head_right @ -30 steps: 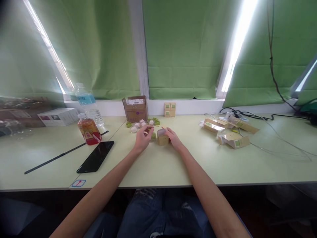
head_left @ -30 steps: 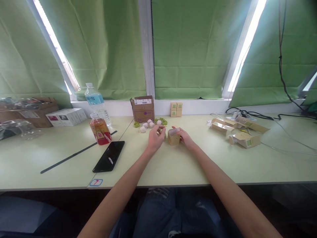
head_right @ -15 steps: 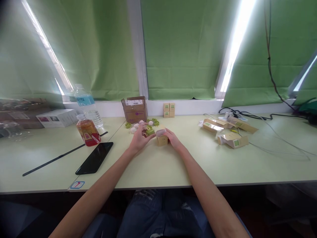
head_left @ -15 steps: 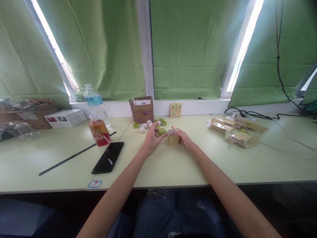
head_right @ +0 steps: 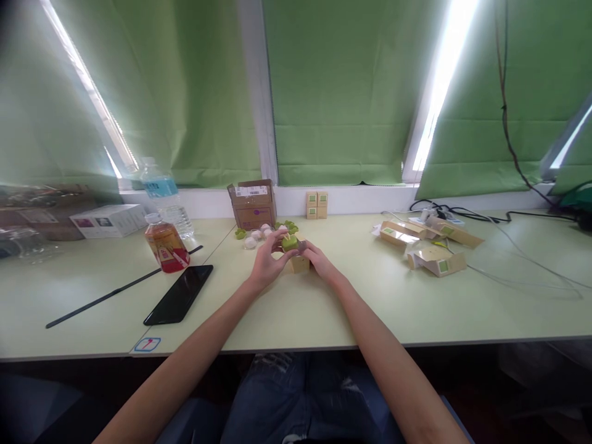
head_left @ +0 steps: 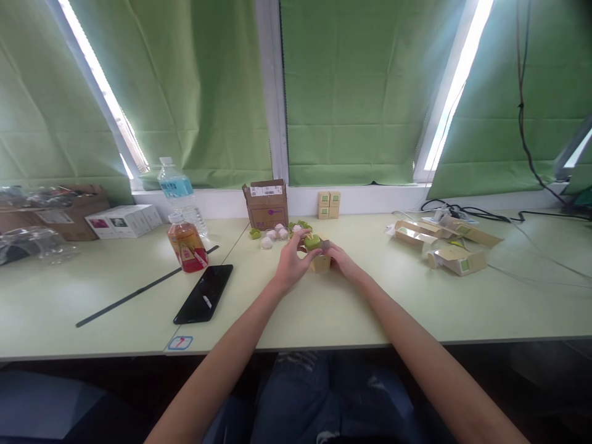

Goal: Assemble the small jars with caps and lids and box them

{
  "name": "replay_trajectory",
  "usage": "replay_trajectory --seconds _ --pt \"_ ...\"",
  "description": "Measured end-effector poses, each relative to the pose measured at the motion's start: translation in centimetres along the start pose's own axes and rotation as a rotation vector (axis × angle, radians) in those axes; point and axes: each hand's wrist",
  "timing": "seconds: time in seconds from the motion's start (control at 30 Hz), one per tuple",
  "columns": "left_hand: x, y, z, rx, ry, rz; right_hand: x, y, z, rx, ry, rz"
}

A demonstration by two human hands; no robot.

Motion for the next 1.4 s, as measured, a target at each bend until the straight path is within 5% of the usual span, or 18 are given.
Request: replay_trajectory --seconds 0.3,0.47,0.9,1.4 --pt "-0.3 -0.8 0.3 -0.069 0.165 0.116 0.8 -0.1 -0.4 0.006 -0.007 -0.032" --pt "0.1 -1.0 0.6 -0.043 0.253 -0.013 0.8 0.2 -0.3 0.032 -0.011 -0.016" --pt "0.7 -1.6 0.9 -0.171 0.171 -0.135 0.3 0.6 0.1 0.138 -0.025 0.034" --pt "-0.3 -0.8 0.4 -0.079 0.107 0.030 -0.4 0.9 0.2 0.163 -0.047 -0.094"
Point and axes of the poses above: each hand's wrist, its own z-axis towards the middle knuckle, its own y-axis out of the back of the hand, x = y × z, and after that the axes turned 1 degree about -y, right-handed
